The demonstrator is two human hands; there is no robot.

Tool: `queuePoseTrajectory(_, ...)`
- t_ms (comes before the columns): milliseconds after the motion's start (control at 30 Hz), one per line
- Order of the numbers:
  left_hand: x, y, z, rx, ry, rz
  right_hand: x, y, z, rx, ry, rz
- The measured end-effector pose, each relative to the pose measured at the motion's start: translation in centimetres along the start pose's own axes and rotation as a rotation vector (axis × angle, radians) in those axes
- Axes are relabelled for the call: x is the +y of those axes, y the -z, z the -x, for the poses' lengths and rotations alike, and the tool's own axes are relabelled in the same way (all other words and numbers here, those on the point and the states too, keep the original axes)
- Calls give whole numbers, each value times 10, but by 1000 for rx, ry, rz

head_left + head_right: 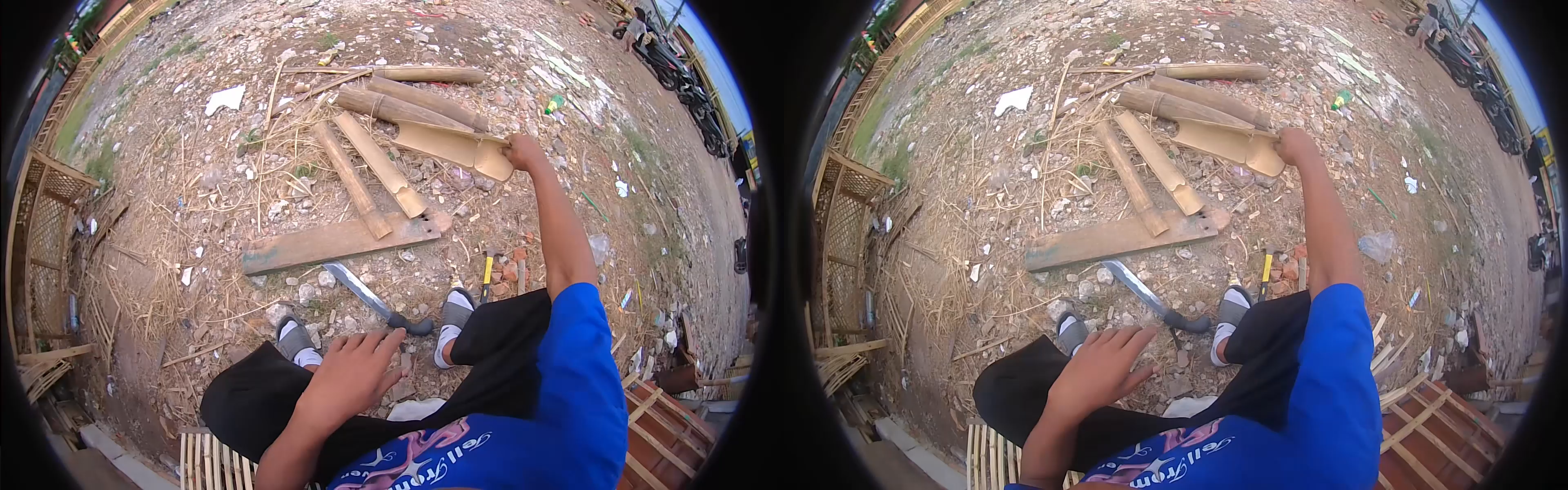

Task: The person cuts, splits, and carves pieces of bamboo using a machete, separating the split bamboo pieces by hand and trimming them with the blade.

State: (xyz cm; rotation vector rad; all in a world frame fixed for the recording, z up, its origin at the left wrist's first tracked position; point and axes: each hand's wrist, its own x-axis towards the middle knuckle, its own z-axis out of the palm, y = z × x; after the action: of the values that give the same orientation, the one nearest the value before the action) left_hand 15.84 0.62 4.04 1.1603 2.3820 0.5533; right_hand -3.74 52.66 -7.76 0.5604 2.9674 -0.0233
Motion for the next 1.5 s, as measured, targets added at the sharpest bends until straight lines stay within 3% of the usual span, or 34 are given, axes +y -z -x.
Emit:
queuePoseTrajectory(100,-2,-5,2,-1,15,2,-73,97,12,195,230,112)
queuePoseTrajectory(300,-22,4,-2,84,100,44,-214,222,80,234,584,463)
queuePoseTrajectory(400,-40,17,-9,198,128,96,-242,236,95,274,787,518)
queuePoseTrajectory(633,-56,33,-22,423,168,89,-296,229,138,305,970,478)
queuePoseTrajectory(733,-61,43,-28,595,194,223,-320,211,137,342,1057,417)
queuePoseTrajectory(833,-84,42,-47,944,227,322,-350,198,131,425,1161,390)
queuePoseTrajectory(867,-83,47,-49,964,271,528,-358,196,132,412,1166,343)
queuePoseTrajectory(967,-104,50,-57,1153,207,587,-374,194,132,362,1163,126)
queuePoseTrajectory(1033,-114,51,-60,1198,282,652,-375,188,136,296,1131,-120)
queuePoseTrajectory(1100,-114,59,-57,1237,305,739,-377,196,149,113,984,-109)
queuePoseTrajectory(1267,-112,72,-57,1189,248,629,-352,192,152,-117,881,-370)
queuePoseTrajectory(1333,-117,72,-64,1250,180,677,-337,183,166,-10,842,-445)
queuePoseTrajectory(1433,-110,71,-62,1142,259,540,-319,177,209,39,639,-550)
queuePoseTrajectory(1500,-105,72,-61,1107,189,492,-308,147,214,133,562,-622)
